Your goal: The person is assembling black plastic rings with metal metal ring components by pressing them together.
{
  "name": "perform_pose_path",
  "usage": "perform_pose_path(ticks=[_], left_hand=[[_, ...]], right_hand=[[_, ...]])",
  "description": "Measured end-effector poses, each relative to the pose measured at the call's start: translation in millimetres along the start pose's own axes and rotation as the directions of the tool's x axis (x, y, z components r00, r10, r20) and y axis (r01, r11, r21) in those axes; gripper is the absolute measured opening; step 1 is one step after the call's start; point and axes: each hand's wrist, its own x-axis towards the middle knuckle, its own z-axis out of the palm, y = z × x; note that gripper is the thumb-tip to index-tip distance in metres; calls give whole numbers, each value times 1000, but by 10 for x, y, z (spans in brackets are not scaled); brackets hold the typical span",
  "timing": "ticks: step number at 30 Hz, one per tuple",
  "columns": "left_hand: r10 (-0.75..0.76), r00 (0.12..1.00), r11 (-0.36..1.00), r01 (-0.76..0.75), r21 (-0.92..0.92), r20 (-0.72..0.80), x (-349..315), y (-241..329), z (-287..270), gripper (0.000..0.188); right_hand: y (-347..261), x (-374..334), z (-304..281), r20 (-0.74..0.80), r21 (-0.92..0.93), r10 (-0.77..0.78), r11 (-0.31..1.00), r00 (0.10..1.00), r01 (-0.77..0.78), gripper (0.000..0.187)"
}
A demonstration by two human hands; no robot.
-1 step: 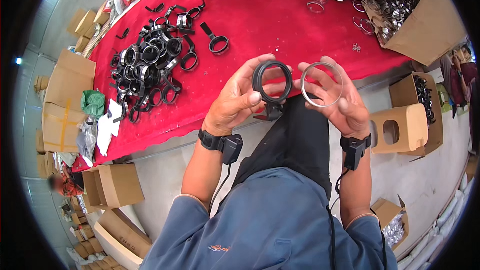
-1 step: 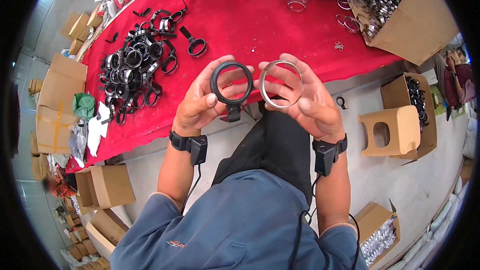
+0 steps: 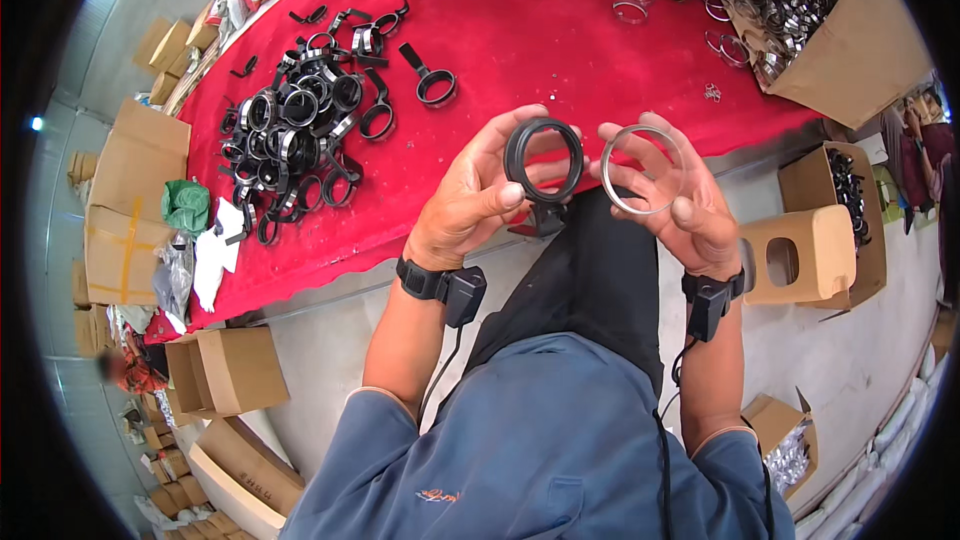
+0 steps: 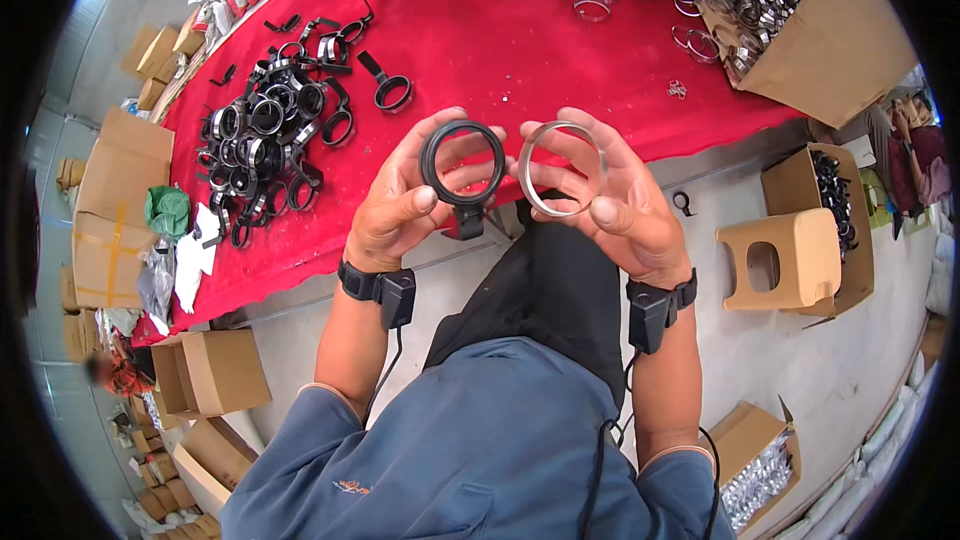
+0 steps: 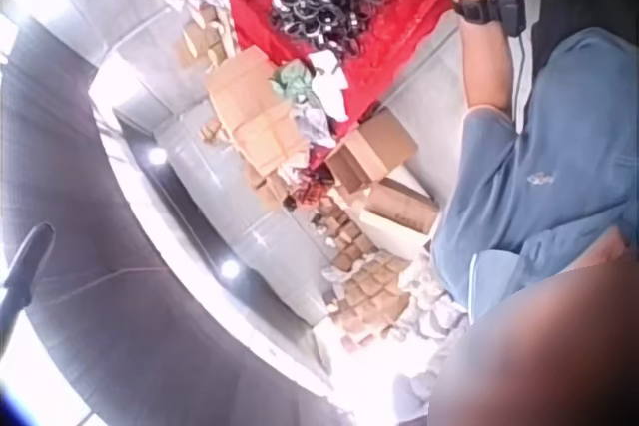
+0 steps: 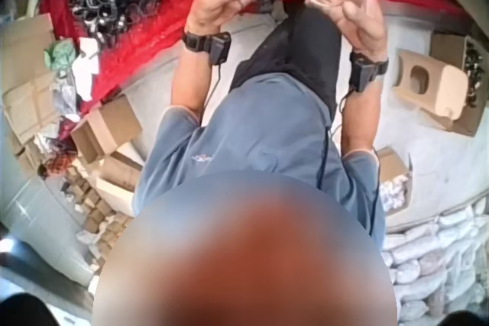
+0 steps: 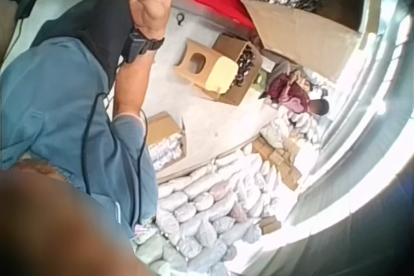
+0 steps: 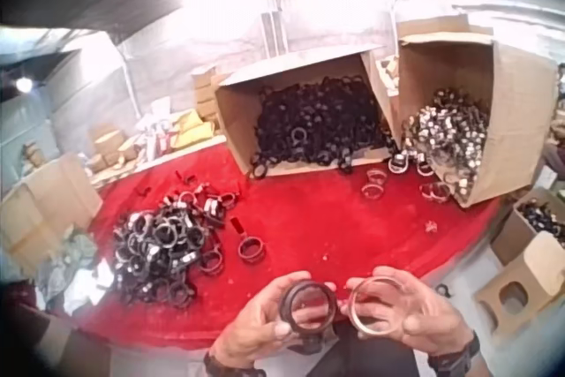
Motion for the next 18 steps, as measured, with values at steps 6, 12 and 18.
perform_pose_path(ticks=[6,12,18], left_hand=[[110,994,977,-104,189,-23,50,-96,82,97],[96,994,975,-83,205,-51,47,-229,79,96],[141,990,970,-140,196,12,39,-340,124,94]], right_hand=[[-60,-143,151,-272,-90,126,984,954,-156,95],[-20,-248,83,-208,-68,100,991,973,-116,101],[18,-317,99,-301,-292,93,939,949,-184,112]])
